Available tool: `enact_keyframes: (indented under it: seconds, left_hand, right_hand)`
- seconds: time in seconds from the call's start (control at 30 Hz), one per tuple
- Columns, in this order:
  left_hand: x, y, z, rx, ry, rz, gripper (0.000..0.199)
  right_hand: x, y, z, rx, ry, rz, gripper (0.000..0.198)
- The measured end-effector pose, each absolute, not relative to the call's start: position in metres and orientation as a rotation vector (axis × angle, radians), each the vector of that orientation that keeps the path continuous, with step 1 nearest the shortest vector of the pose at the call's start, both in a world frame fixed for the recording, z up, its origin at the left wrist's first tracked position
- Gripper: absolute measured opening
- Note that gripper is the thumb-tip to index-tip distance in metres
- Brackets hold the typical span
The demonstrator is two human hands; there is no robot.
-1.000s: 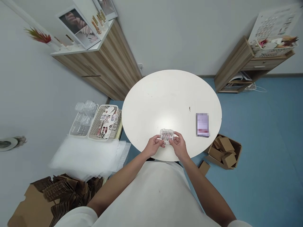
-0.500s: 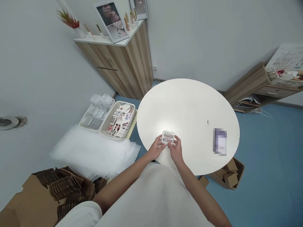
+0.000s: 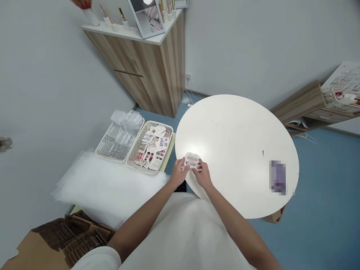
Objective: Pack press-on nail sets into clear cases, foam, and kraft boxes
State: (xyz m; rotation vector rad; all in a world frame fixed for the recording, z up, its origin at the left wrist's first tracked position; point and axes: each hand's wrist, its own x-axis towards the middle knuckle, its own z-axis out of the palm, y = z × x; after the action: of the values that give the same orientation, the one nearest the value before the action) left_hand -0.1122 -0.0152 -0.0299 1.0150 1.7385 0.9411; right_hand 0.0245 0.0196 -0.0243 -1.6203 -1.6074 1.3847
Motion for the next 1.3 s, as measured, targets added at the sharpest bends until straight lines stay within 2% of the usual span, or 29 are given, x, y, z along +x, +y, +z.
enact_keyframes:
  seconds: [0.3,0.5,0.9,1.3]
  left_hand:
    - [-0.148,0.018,-0.052,1.002,1.795,0.886,0.053]
    - [-0.163,0.04,-0.066,1.04,1.833,0.797,0.053]
    - [-0.165,0.046,-0.066,1.012,1.772,0.879,0.049]
    - [-0.155,0.029,-0.062,0.926,1.925,0.956,0.052]
  right_hand:
    - [-0.017,0.063,-0.038,-1.689,-1.728,1.399,0.066]
    - [-0.036,0.08,-0.049,-1.737,-1.738,1.366,0.061]
    - [-0.042,0.093,-0.055,-1.769,-1.789,1.42,0.077]
    - [-0.026,0.085,-0.053,-1.663,-1.875,1.52,0.091]
